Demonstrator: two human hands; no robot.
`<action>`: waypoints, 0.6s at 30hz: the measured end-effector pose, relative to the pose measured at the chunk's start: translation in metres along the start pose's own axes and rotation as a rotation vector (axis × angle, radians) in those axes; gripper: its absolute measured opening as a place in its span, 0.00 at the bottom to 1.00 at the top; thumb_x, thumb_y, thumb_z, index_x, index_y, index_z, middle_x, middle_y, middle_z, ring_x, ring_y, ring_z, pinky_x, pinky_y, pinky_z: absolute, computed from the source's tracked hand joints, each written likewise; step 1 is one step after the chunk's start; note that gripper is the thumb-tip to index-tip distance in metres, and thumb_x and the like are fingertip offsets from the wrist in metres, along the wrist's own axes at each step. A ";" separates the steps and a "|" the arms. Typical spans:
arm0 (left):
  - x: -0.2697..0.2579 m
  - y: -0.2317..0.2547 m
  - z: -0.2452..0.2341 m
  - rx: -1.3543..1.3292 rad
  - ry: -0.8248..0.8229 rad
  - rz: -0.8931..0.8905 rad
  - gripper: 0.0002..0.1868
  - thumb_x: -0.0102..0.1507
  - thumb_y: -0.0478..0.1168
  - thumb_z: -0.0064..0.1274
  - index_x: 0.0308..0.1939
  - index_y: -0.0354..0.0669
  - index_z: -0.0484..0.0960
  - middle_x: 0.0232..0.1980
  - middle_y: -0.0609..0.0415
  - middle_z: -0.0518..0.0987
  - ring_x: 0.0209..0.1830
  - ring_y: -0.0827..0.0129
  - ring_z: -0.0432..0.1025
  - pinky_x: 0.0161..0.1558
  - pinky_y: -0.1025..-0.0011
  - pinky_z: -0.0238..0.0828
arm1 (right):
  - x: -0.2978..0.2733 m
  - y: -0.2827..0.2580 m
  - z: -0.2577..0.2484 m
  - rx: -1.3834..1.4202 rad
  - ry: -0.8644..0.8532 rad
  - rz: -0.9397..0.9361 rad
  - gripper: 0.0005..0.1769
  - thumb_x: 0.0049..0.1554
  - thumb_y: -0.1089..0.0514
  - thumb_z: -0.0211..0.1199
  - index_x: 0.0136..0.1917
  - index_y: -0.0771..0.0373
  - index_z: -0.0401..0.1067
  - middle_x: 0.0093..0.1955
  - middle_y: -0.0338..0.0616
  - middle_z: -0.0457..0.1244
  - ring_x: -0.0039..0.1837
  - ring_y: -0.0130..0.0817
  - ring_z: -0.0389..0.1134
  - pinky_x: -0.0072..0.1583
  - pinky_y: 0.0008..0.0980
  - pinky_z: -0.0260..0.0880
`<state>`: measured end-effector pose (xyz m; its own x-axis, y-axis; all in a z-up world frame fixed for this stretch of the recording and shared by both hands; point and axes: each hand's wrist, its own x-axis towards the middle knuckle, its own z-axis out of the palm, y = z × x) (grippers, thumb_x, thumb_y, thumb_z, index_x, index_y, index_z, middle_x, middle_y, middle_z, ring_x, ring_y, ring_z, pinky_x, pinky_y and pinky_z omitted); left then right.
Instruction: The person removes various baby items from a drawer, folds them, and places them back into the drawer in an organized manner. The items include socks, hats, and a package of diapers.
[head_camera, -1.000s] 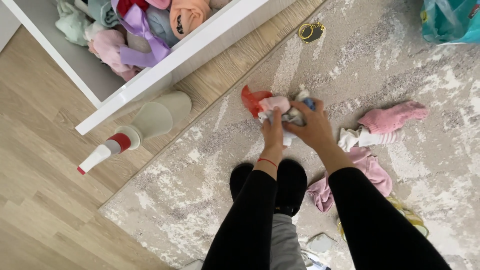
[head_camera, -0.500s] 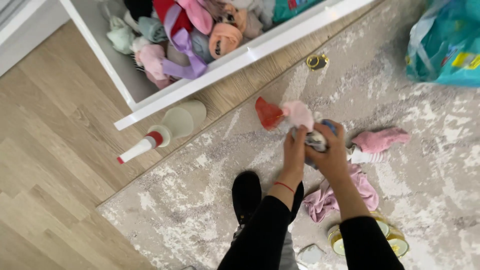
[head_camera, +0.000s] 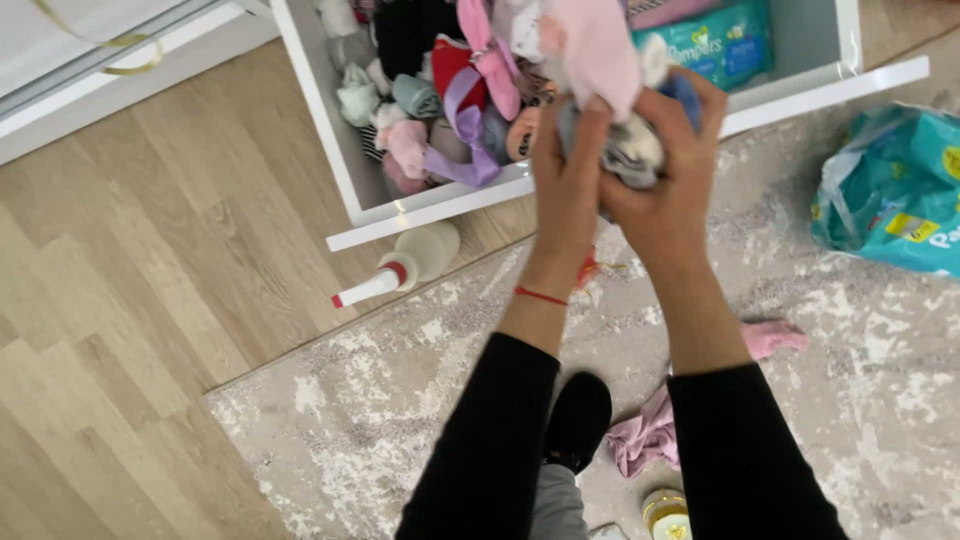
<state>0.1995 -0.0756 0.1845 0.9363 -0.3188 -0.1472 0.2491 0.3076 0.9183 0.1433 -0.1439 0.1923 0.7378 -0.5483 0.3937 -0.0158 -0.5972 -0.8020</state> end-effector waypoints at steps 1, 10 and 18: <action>0.014 0.011 -0.012 0.002 0.005 0.009 0.12 0.68 0.49 0.53 0.46 0.46 0.77 0.42 0.60 0.75 0.45 0.77 0.67 0.47 0.75 0.68 | 0.010 -0.007 0.015 0.007 -0.002 -0.008 0.29 0.56 0.62 0.76 0.67 0.52 0.67 0.70 0.53 0.48 0.73 0.53 0.53 0.70 0.57 0.68; 0.076 0.042 -0.120 0.487 0.197 -0.017 0.14 0.63 0.52 0.52 0.37 0.45 0.78 0.43 0.58 0.72 0.47 0.71 0.67 0.54 0.71 0.66 | 0.024 -0.029 0.111 0.130 -0.335 0.091 0.33 0.55 0.54 0.67 0.71 0.58 0.59 0.69 0.52 0.50 0.69 0.54 0.59 0.65 0.51 0.62; 0.078 0.019 -0.159 1.084 0.197 0.017 0.32 0.67 0.62 0.35 0.60 0.39 0.69 0.63 0.43 0.74 0.63 0.42 0.66 0.60 0.50 0.61 | 0.010 0.008 0.148 -0.341 -0.509 0.177 0.42 0.66 0.34 0.53 0.83 0.51 0.42 0.84 0.55 0.45 0.76 0.74 0.53 0.68 0.70 0.55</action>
<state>0.3161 0.0477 0.1320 0.9847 -0.1440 -0.0985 -0.0238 -0.6702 0.7418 0.2509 -0.0675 0.1232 0.9312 -0.3593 -0.0619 -0.3192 -0.7214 -0.6146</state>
